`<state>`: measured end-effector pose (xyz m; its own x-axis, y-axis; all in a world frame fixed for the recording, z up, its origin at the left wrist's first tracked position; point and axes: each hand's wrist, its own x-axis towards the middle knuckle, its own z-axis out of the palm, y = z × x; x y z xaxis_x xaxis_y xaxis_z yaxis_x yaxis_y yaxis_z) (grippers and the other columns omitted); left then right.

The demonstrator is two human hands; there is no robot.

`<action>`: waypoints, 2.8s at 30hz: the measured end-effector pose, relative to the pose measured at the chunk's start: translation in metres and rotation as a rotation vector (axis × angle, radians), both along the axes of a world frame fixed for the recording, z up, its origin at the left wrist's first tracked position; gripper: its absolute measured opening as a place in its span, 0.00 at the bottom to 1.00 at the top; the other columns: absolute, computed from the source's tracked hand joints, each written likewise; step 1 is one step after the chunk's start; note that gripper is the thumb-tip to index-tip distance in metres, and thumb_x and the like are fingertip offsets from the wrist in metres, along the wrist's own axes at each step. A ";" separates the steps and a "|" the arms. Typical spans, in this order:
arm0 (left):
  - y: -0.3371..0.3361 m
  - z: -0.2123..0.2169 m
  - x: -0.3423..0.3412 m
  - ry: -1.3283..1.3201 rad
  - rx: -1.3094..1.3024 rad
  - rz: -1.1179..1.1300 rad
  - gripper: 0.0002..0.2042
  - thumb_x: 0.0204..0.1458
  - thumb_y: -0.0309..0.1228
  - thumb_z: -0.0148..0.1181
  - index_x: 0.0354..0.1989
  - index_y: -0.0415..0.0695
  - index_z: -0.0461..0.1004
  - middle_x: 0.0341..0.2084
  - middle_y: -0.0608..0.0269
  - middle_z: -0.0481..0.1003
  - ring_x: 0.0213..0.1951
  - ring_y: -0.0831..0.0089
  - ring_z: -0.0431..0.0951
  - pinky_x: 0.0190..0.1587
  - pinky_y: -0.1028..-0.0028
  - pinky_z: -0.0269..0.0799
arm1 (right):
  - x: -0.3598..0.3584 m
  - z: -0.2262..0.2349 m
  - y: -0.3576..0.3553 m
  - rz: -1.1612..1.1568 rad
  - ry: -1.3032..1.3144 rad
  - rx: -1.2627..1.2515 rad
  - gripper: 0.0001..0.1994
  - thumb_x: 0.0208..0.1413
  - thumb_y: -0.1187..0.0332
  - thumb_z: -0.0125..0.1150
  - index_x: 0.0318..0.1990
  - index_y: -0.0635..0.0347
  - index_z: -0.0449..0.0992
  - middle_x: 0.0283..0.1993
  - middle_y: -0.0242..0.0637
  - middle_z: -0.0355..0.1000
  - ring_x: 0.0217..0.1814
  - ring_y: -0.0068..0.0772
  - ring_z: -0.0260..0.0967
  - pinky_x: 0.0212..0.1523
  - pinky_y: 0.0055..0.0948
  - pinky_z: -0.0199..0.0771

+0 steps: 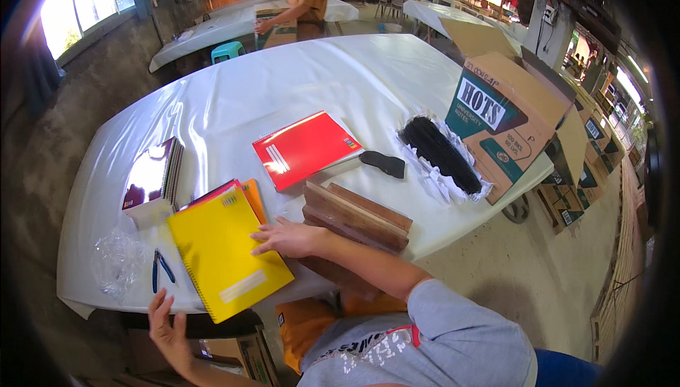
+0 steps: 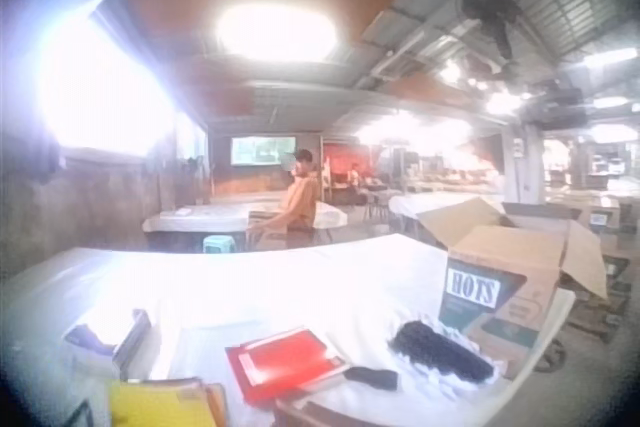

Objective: The person binds multiple notebooks one at a time using a plastic spiral spine. For each notebook, they align the pages, thread the spiral through the holes by hand, and then use a small black handheld tool to finish securing the spine along the length of the notebook.

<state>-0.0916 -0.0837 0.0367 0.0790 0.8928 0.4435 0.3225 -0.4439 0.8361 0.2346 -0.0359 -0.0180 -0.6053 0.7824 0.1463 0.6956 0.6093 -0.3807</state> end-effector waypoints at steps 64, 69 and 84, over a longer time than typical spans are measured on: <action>0.282 -0.058 0.347 -0.118 -0.454 -0.448 0.39 0.45 0.44 0.63 0.59 0.35 0.50 0.51 0.46 0.65 0.52 0.63 0.67 0.55 0.69 0.62 | 0.296 0.000 0.098 -0.594 1.521 -0.057 0.14 0.51 0.77 0.57 0.46 0.61 0.66 0.41 0.39 0.72 0.38 0.27 0.72 0.40 0.27 0.74; 0.285 -0.047 0.348 -0.578 -0.036 -0.390 0.20 0.47 0.25 0.59 0.47 0.40 0.59 0.38 0.56 0.72 0.42 0.69 0.72 0.45 0.72 0.67 | 0.257 0.032 0.093 -0.476 1.422 0.016 0.18 0.49 0.77 0.59 0.48 0.60 0.65 0.46 0.34 0.70 0.49 0.27 0.66 0.50 0.30 0.66; 0.241 -0.079 0.372 -0.397 -0.279 0.104 0.27 0.34 0.39 0.72 0.37 0.38 0.64 0.31 0.56 0.75 0.34 0.70 0.75 0.39 0.71 0.70 | 0.243 0.003 0.090 -0.826 0.966 0.202 0.22 0.52 0.59 0.59 0.50 0.60 0.64 0.25 0.29 0.69 0.19 0.18 0.61 0.18 0.19 0.61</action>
<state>0.2801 0.1574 -0.0420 -0.1428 0.9760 0.1642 -0.0141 -0.1679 0.9857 0.4779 0.0539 -0.0148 0.4630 0.7853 0.4110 0.3873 0.2378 -0.8908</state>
